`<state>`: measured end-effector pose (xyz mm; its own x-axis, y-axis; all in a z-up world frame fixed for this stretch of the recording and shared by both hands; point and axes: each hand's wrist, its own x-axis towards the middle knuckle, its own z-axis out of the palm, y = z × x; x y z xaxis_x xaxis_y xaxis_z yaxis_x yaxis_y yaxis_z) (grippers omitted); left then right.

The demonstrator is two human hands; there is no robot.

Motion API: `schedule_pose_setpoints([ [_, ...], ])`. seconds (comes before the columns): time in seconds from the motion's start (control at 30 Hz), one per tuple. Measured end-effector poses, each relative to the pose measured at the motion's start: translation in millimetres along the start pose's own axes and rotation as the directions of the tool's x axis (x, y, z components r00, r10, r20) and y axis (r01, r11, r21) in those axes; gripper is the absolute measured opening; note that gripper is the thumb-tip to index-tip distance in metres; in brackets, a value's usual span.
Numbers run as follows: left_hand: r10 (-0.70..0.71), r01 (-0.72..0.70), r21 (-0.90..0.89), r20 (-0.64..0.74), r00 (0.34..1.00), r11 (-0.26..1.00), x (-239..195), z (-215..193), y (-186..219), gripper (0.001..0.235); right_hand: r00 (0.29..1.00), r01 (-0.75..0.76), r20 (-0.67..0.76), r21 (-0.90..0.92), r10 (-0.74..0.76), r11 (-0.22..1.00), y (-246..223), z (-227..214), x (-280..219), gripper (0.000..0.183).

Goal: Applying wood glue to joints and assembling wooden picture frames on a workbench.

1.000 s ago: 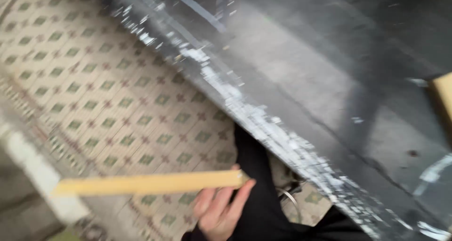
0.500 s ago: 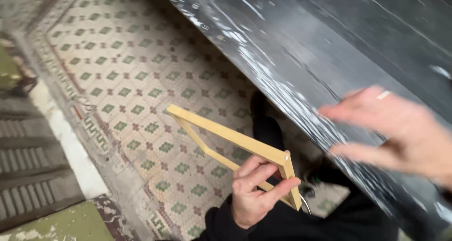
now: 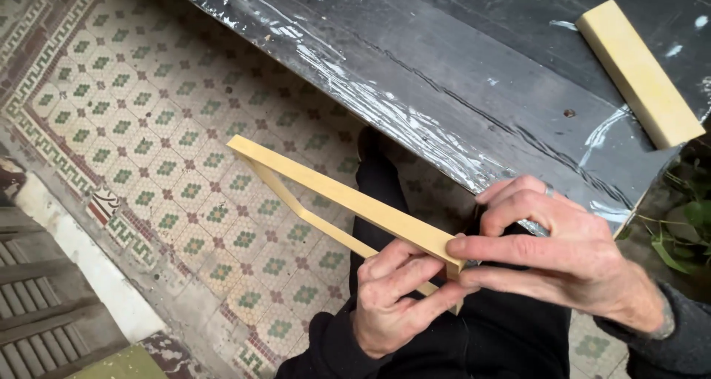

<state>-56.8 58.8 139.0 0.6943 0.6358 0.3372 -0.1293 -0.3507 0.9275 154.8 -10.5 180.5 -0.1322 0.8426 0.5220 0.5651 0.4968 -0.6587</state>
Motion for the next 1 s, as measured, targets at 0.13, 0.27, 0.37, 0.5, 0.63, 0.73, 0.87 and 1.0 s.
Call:
schedule_pose_setpoints([
  [0.13, 0.052, -0.052, 0.018, -0.001, 0.999, 0.998, -0.8, 6.1, 7.7, 0.04, 0.994, -0.002, -0.11, 0.027, 0.005, 1.0, -5.2, 8.0, -22.6, 0.037],
  [0.27, 0.053, -0.051, 0.059, -0.02, 0.998, 0.997, 0.6, 14.3, 12.5, 0.042, 0.967, 0.029, -0.256, 0.145, 0.009, 0.989, -3.6, 14.1, -49.8, 0.036],
  [0.37, 0.048, -0.046, 0.071, -0.037, 0.998, 0.996, 0.3, 18.5, 13.0, 0.041, 0.9, -0.019, -0.437, -0.024, 0.007, 1.0, -4.1, 32.0, -59.4, 0.066],
  [0.5, 0.081, -0.077, 0.083, -0.05, 0.995, 0.994, 2.4, 22.4, 15.9, 0.041, 0.904, -0.058, -0.427, -0.143, -0.009, 0.988, -6.7, 43.7, -66.3, 0.086],
  [0.63, 0.065, -0.061, 0.112, -0.032, 0.997, 0.992, 2.7, 23.7, 15.7, 0.04, 0.913, -0.026, -0.404, -0.19, -0.054, 0.981, -1.0, 45.9, -68.6, 0.091],
  [0.73, 0.071, -0.068, 0.108, -0.02, 0.997, 0.992, 1.5, 24.4, 15.5, 0.039, 0.924, 0.001, -0.369, -0.255, -0.098, 0.967, 1.2, 44.9, -70.4, 0.09],
  [0.87, 0.069, -0.069, 0.107, 0.001, 0.998, 0.992, 4.2, 23.7, 16.5, 0.04, 0.938, -0.022, -0.331, -0.365, -0.108, 0.931, 0.6, 38.7, -71.7, 0.09],
  [1.0, 0.063, -0.057, 0.136, -0.039, 0.997, 0.989, 6.6, 23.6, 16.0, 0.041, 0.937, -0.012, -0.317, -0.449, -0.146, 0.894, 5.7, 27.4, -75.1, 0.086],
])
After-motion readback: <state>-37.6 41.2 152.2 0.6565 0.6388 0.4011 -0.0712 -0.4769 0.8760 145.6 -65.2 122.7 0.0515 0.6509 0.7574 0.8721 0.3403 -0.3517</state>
